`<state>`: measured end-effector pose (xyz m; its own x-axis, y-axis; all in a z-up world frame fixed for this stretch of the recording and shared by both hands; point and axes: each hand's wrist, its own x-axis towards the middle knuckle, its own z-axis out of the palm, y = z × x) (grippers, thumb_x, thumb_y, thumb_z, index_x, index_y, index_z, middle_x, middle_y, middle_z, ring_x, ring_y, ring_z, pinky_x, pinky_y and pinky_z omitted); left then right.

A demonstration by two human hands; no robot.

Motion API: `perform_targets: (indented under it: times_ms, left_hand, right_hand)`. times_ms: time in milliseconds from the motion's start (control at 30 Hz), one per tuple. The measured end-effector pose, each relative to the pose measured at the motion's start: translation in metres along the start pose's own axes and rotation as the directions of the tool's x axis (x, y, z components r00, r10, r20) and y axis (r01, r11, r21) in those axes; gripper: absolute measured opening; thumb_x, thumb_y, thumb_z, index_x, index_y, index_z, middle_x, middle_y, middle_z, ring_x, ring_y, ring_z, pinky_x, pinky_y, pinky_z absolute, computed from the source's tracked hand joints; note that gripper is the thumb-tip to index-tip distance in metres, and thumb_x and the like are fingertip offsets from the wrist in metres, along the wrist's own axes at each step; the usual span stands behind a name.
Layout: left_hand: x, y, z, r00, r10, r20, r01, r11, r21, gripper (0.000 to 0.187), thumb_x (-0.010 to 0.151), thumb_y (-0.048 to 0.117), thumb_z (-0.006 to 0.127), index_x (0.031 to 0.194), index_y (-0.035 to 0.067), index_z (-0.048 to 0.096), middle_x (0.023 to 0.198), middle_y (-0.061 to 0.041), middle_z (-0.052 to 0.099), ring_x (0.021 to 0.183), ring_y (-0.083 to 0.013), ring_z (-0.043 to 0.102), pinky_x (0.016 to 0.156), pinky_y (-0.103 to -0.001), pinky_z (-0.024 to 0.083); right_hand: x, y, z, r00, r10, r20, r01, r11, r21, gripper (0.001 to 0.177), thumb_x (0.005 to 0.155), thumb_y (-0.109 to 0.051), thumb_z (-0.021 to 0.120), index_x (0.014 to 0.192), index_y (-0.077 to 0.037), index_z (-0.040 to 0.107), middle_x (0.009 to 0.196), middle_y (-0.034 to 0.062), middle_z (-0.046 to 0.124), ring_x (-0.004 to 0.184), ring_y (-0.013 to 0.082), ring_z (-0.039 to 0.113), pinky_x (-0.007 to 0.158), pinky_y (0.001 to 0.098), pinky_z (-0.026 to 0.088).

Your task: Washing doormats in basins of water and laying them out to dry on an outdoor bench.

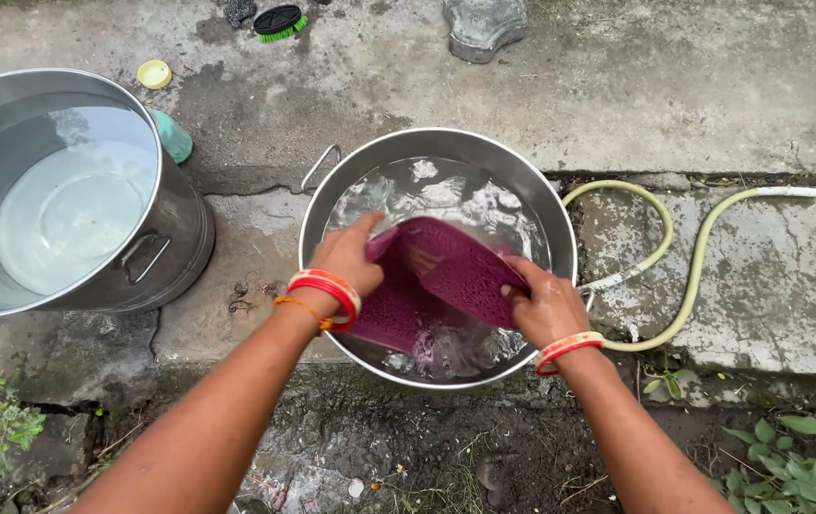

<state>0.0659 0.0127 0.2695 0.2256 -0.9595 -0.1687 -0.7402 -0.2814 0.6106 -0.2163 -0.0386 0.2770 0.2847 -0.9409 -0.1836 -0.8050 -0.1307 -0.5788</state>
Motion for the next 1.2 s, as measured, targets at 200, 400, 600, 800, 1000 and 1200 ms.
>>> perform_targets:
  times_ms: [200,400,600,800,1000,1200]
  left_hand:
    - [0.019,0.000,0.068,0.987,-0.108,0.116,0.083,0.977,0.199,0.095,0.077,0.012,0.077,0.158,0.022,0.028,0.136,-0.027,0.057,0.127,-0.0441,0.057,0.109,-0.048,0.046]
    - [0.019,-0.013,0.118,0.941,-0.195,0.278,0.118,0.955,0.271,0.102,0.080,0.007,0.077,0.162,0.030,0.020,0.147,-0.024,0.049,0.130,-0.0429,0.055,0.110,-0.047,0.046]
    - [0.025,-0.044,0.164,0.916,-0.185,0.355,0.056,0.938,0.343,0.096,0.084,0.007,0.075,0.162,0.032,0.025,0.148,-0.024,0.048,0.130,-0.0413,0.056,0.109,-0.045,0.048]
    - [0.050,-0.104,0.207,0.900,-0.186,0.395,0.004,0.908,0.419,0.074,0.084,0.010,0.075,0.151,0.021,0.045,0.143,-0.024,0.055,0.127,-0.0401,0.061,0.106,-0.046,0.051]
    - [0.061,-0.145,0.241,0.810,-0.222,0.543,-0.111,0.851,0.514,0.059,0.088,0.011,0.066,0.146,0.011,0.057,0.138,-0.022,0.064,0.125,-0.0375,0.065,0.103,-0.050,0.053]
    - [0.119,-0.204,0.323,0.863,-0.170,0.475,-0.047,0.910,0.412,0.067,0.084,0.028,0.073,0.146,0.016,0.052,0.149,-0.020,0.045,0.131,-0.0410,0.051,0.105,-0.055,0.042]
  right_hand:
    - [0.015,0.005,0.050,0.992,0.102,0.073,-0.078,0.956,-0.283,0.039,0.096,-0.022,0.061,0.136,-0.022,0.062,0.111,0.0179,0.073,0.104,0.0395,0.070,0.092,0.0515,0.054]
    - [0.032,0.056,0.109,0.992,0.086,0.095,-0.038,0.909,-0.416,0.027,0.093,-0.009,0.061,0.119,-0.010,0.068,0.115,0.0237,0.072,0.109,0.0420,0.068,0.094,0.0507,0.054]
    - [0.043,0.074,0.142,0.961,0.212,0.178,-0.099,0.865,-0.491,0.030,0.091,-0.009,0.060,0.120,-0.011,0.068,0.118,0.0218,0.072,0.114,0.0396,0.069,0.098,0.0489,0.054]
    - [0.070,0.108,0.197,0.922,0.273,0.273,-0.099,0.850,-0.517,0.033,0.091,-0.017,0.064,0.122,-0.006,0.069,0.126,0.0219,0.068,0.118,0.0390,0.067,0.100,0.0478,0.054]
    - [0.128,0.207,0.282,0.817,0.321,0.479,0.106,0.733,-0.672,0.035,0.098,-0.019,0.058,0.128,-0.005,0.067,0.137,0.0207,0.062,0.128,0.0402,0.059,0.103,0.0481,0.052]
    - [0.233,0.347,0.372,0.965,-0.262,0.007,0.185,0.665,-0.724,0.036,0.082,-0.025,0.056,0.115,-0.023,0.071,0.116,0.0056,0.069,0.101,0.0312,0.068,0.088,0.0510,0.052]
